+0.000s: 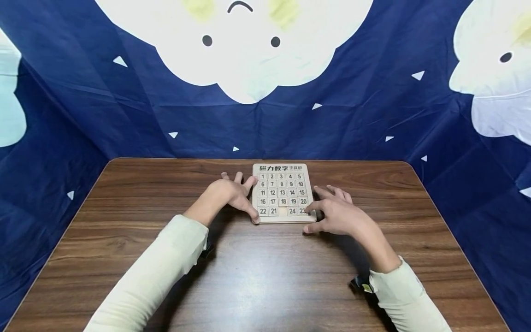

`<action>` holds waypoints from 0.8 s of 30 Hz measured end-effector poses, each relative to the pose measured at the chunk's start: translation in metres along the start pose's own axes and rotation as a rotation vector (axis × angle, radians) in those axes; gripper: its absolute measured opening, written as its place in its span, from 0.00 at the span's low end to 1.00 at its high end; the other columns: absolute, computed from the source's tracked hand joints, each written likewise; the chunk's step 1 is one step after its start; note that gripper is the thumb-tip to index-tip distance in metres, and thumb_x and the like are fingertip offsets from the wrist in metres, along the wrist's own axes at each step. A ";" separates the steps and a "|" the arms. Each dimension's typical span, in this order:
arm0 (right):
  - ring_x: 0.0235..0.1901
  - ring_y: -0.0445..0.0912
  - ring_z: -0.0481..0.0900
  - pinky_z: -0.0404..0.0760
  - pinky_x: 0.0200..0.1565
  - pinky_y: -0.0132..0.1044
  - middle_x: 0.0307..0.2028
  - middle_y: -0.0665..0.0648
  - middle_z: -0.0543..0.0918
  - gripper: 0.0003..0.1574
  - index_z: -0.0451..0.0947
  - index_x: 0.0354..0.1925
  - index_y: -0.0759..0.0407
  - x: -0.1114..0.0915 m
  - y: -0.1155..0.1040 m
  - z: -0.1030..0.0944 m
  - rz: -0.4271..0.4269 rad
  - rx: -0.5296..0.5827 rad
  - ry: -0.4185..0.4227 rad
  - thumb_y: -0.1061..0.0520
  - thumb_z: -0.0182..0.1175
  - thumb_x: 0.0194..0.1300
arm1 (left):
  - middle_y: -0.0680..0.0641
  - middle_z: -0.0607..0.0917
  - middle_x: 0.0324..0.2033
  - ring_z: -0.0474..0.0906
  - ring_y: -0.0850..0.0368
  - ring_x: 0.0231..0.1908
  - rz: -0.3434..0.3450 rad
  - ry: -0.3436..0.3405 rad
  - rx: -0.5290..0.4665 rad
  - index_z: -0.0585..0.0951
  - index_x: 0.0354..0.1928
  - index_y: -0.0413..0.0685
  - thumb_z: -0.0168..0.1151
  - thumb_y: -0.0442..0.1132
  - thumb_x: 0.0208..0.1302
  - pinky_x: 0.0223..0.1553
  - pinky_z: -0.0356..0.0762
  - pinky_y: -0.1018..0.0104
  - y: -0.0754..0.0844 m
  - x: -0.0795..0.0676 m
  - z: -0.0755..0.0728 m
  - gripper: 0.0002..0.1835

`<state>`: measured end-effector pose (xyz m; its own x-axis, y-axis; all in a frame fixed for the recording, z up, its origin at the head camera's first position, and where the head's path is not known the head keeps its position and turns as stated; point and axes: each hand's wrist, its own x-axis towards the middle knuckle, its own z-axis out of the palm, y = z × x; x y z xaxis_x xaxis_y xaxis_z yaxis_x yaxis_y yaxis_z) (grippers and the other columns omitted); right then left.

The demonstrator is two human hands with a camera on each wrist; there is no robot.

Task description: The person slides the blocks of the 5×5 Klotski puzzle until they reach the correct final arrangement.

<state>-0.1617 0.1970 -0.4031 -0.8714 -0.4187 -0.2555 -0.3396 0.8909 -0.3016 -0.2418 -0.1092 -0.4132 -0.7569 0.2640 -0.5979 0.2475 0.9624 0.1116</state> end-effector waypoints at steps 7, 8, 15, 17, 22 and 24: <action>0.87 0.76 0.53 0.55 0.82 0.78 0.89 0.69 0.60 0.41 0.88 0.70 0.42 0.006 -0.007 0.009 -0.045 0.012 -0.032 0.29 0.78 0.65 | 0.31 0.51 0.86 0.37 0.07 0.84 0.000 -0.003 -0.005 0.42 0.93 0.64 0.81 0.80 0.46 0.76 0.67 0.17 0.000 0.003 0.002 0.81; 0.87 0.76 0.53 0.55 0.82 0.78 0.89 0.69 0.60 0.41 0.88 0.70 0.42 0.006 -0.008 0.009 -0.045 0.013 -0.031 0.29 0.78 0.65 | 0.31 0.50 0.86 0.36 0.08 0.85 -0.002 -0.010 -0.010 0.42 0.94 0.65 0.81 0.79 0.47 0.78 0.66 0.18 0.000 0.003 0.002 0.80; 0.87 0.77 0.52 0.54 0.83 0.79 0.90 0.68 0.58 0.42 0.86 0.73 0.41 0.006 -0.008 0.010 -0.031 0.016 -0.043 0.30 0.77 0.67 | 0.31 0.48 0.88 0.33 0.08 0.85 0.000 -0.012 -0.015 0.40 0.94 0.66 0.81 0.80 0.47 0.77 0.64 0.15 -0.005 0.006 0.005 0.81; 0.88 0.77 0.52 0.53 0.83 0.78 0.90 0.68 0.58 0.42 0.85 0.74 0.41 0.006 -0.008 0.012 -0.030 0.018 -0.047 0.30 0.77 0.67 | 0.30 0.47 0.88 0.33 0.08 0.85 0.016 -0.009 -0.036 0.41 0.94 0.65 0.81 0.79 0.48 0.77 0.63 0.14 -0.007 0.002 0.006 0.81; 0.87 0.76 0.54 0.54 0.83 0.77 0.89 0.69 0.60 0.40 0.86 0.73 0.42 0.006 -0.008 0.023 -0.056 0.023 -0.038 0.31 0.77 0.68 | 0.31 0.43 0.91 0.30 0.10 0.85 0.039 -0.005 -0.062 0.40 0.94 0.65 0.80 0.79 0.50 0.75 0.60 0.10 -0.013 0.000 0.018 0.80; 0.87 0.76 0.55 0.55 0.83 0.77 0.88 0.70 0.61 0.40 0.85 0.73 0.42 0.004 -0.007 0.027 -0.068 0.031 -0.032 0.32 0.76 0.69 | 0.32 0.43 0.91 0.31 0.11 0.86 0.052 0.008 -0.073 0.41 0.94 0.66 0.80 0.80 0.51 0.74 0.61 0.09 -0.015 -0.002 0.024 0.79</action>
<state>-0.1533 0.1844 -0.4272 -0.8348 -0.4838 -0.2626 -0.3861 0.8546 -0.3472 -0.2299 -0.1261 -0.4329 -0.7489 0.3136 -0.5837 0.2421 0.9495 0.1995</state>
